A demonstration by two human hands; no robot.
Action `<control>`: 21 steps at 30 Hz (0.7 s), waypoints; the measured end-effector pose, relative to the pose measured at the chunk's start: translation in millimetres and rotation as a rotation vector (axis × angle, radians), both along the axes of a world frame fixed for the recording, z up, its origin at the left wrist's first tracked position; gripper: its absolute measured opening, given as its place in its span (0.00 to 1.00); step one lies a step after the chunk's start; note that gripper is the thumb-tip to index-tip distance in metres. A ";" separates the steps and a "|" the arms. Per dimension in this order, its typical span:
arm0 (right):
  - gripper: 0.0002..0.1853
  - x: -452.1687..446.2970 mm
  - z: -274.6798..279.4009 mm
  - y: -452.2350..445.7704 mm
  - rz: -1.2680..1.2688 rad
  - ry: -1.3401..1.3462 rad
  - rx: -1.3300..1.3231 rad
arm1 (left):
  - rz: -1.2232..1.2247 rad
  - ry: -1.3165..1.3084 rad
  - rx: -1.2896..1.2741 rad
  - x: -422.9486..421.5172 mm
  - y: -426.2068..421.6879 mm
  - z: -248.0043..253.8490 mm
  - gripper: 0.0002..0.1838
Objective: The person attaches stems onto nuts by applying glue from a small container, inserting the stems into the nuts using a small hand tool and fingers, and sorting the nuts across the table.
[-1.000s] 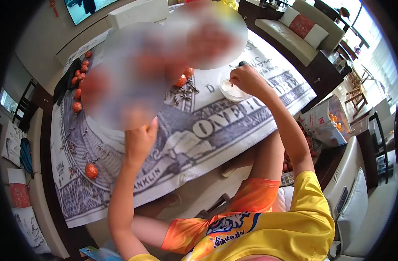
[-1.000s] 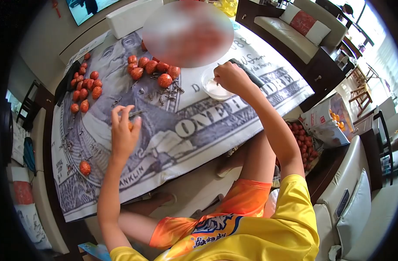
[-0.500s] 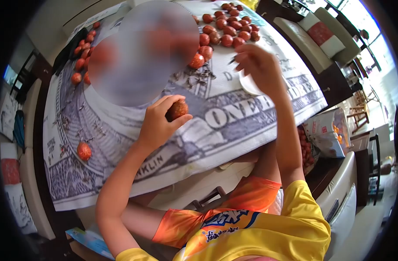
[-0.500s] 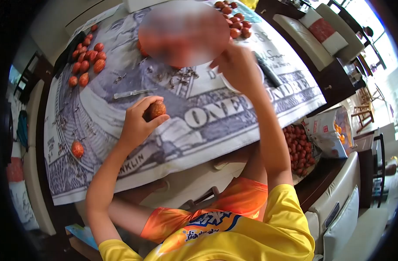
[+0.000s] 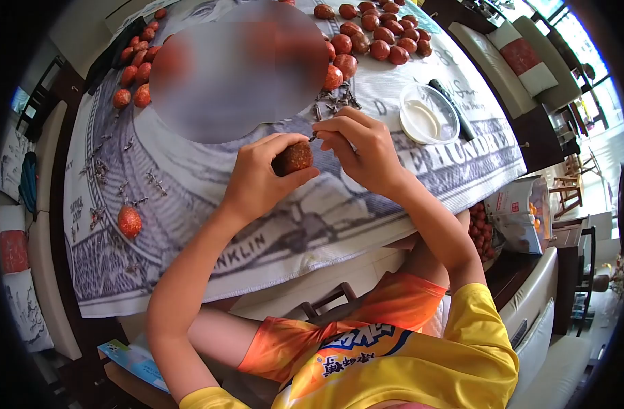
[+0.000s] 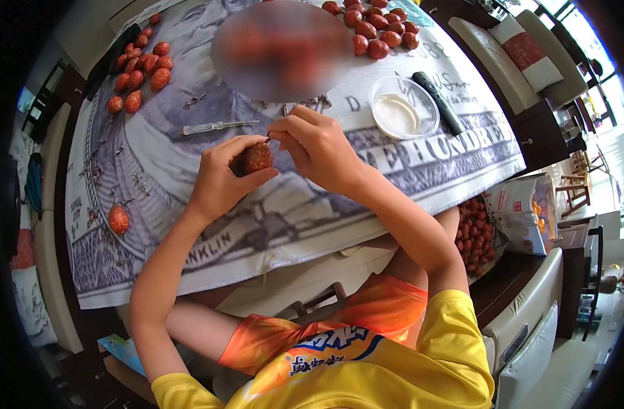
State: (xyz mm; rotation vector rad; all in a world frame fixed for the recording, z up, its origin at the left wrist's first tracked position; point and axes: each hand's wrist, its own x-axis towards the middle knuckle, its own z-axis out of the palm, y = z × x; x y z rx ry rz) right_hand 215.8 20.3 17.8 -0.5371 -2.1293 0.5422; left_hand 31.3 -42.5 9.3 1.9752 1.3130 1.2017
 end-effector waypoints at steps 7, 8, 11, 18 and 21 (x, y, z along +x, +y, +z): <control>0.12 -1.2 -0.1 -0.7 0.050 -0.028 0.100 | 0.008 -0.017 0.037 0.4 1.7 -4.3 0.21; 0.12 -1.6 -0.1 -0.8 0.056 -0.040 0.122 | 0.007 -0.024 0.048 0.4 2.2 -5.2 0.20; 0.13 -3.4 -0.1 -1.1 0.076 -0.069 0.166 | 0.012 -0.043 0.070 0.0 3.2 -6.7 0.20; 0.14 -5.8 -0.6 -1.7 0.144 -0.118 0.126 | -0.042 -0.047 -0.032 -1.3 2.4 0.0 0.20; 0.14 -7.4 -1.0 -1.7 0.136 -0.134 0.120 | -0.046 -0.018 -0.055 -2.9 1.4 1.6 0.20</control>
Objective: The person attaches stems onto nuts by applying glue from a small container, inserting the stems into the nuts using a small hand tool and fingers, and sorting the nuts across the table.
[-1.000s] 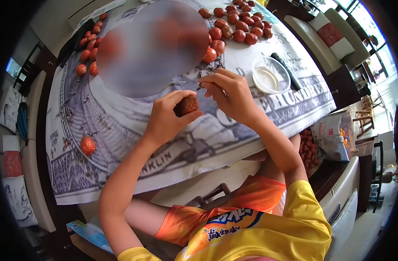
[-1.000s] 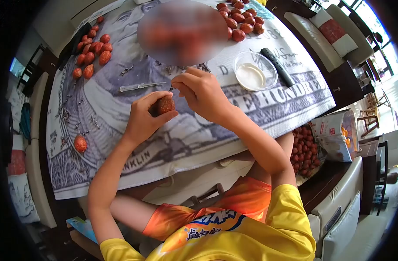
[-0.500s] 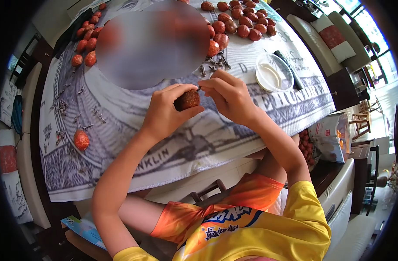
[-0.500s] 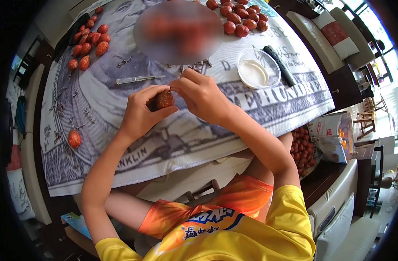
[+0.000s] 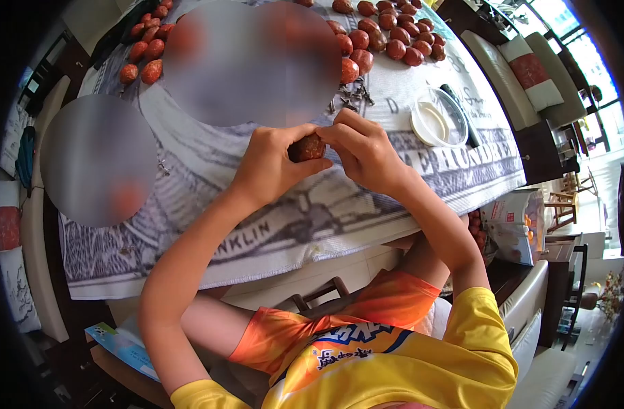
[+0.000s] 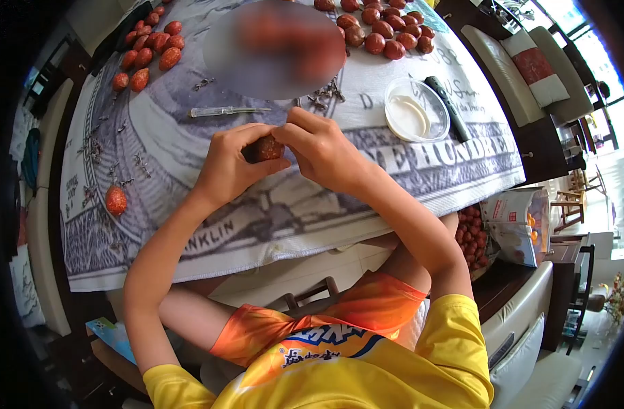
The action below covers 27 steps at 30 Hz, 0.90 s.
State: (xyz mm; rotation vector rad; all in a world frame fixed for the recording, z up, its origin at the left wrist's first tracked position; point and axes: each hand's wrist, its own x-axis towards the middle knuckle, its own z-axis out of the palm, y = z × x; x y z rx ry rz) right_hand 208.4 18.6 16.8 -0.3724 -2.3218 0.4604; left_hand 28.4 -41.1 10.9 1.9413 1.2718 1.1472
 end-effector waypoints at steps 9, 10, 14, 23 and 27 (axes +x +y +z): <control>0.10 89.5 12.9 -77.5 -0.574 0.585 -0.481 | 0.111 0.229 0.381 -23.9 9.4 -6.1 0.17; 0.08 122.7 6.8 -96.9 -0.945 0.605 -0.474 | 0.139 0.250 0.389 -30.0 12.3 -5.6 0.16; 0.09 284.9 -23.7 -122.8 -1.448 0.649 -0.119 | 0.246 0.328 0.418 -45.3 22.2 -11.7 0.13; 0.20 336.3 -199.6 -184.3 -1.620 0.500 -0.895 | 0.383 0.419 0.473 -80.6 34.3 -17.2 0.12; 0.23 301.0 -174.8 -171.4 -1.469 0.632 -0.949 | 0.382 0.529 0.518 -113.4 54.9 -24.7 0.11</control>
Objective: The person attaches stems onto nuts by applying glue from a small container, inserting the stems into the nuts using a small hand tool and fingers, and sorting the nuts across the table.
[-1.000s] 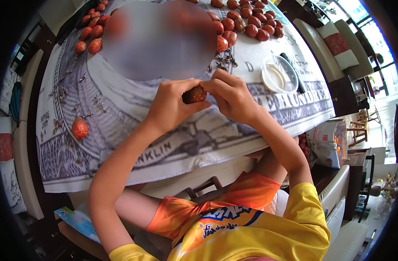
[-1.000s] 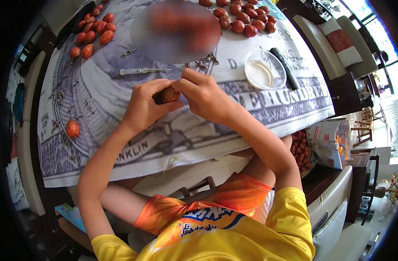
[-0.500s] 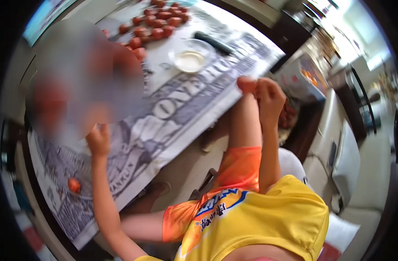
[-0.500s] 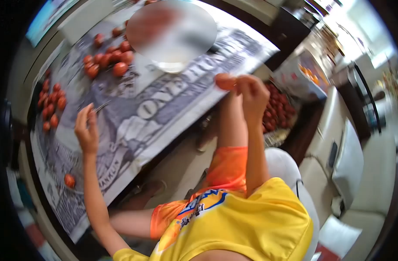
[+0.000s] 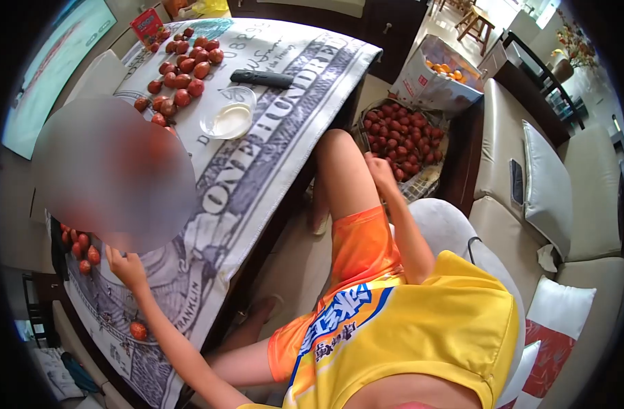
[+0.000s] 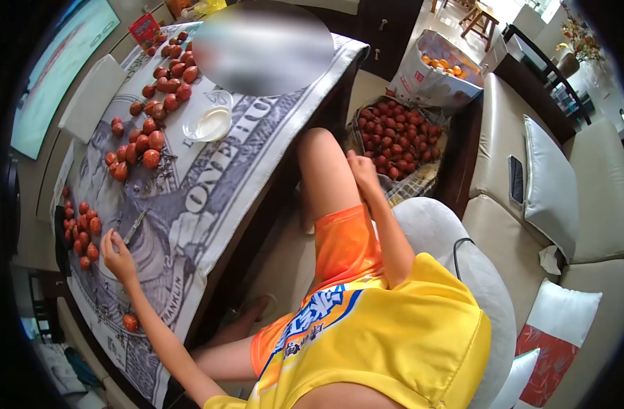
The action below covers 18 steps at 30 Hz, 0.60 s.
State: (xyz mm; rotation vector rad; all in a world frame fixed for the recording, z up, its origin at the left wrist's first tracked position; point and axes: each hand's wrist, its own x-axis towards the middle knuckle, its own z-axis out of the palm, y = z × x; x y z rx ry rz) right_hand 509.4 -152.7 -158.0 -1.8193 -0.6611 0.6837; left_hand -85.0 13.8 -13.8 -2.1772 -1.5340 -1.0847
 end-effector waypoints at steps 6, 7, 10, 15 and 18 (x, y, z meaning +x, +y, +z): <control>0.14 -103.9 111.3 23.7 0.259 -0.560 0.275 | -0.056 0.027 -0.136 -20.8 2.9 -20.8 0.08; 0.10 -134.1 131.8 25.7 0.329 -0.652 0.524 | -0.040 0.002 -0.157 -10.0 -3.8 -11.5 0.07; 0.05 -221.9 182.4 33.3 0.505 -0.431 0.611 | -0.124 -0.046 -0.153 8.0 -13.2 -0.6 0.07; 0.07 -320.2 219.7 99.9 0.883 -0.691 0.885 | -0.131 -0.131 -0.184 19.2 -18.6 8.4 0.07; 0.07 -364.7 184.2 150.5 1.163 -1.087 0.809 | -0.023 -0.265 -0.226 7.1 -16.6 8.2 0.07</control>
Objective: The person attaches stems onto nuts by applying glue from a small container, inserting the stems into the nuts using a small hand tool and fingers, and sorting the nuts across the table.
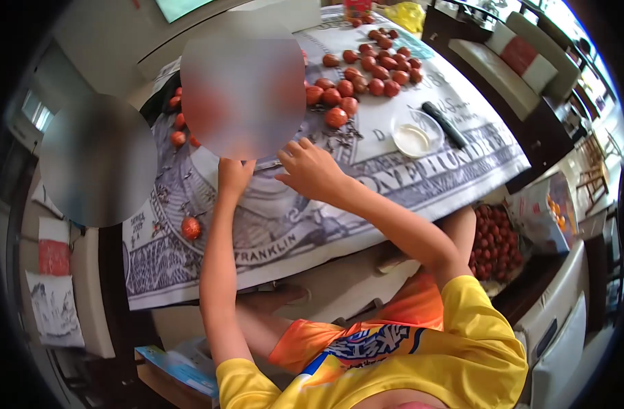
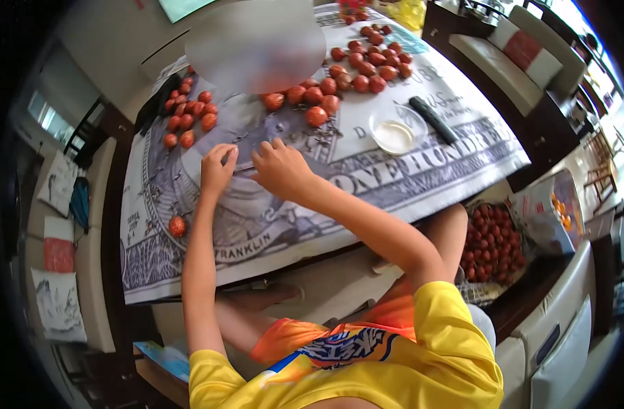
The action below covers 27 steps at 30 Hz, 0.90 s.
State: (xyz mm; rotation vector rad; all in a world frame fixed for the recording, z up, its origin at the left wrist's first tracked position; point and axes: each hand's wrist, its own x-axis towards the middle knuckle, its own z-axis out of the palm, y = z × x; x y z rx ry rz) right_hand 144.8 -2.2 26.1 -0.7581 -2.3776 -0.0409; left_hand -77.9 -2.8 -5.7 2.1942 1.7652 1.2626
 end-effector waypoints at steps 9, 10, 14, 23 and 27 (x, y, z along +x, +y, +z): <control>0.07 -26.2 -50.3 49.0 0.140 -0.081 0.150 | 0.030 0.130 0.130 23.2 105.7 19.2 0.16; 0.07 -21.3 -49.4 51.3 0.128 -0.080 0.150 | 0.018 0.131 0.131 35.2 118.0 19.4 0.16; 0.14 9.2 -33.0 63.4 0.401 -0.077 -0.135 | 0.284 0.421 -0.131 74.4 152.3 13.7 0.19; 0.12 53.0 29.1 87.3 0.725 0.940 -1.078 | -0.345 -0.497 -0.254 67.9 -4.5 0.1 0.19; 0.14 41.1 27.8 72.5 0.640 0.928 -1.082 | -0.425 -0.495 -0.269 68.0 -18.1 -0.3 0.20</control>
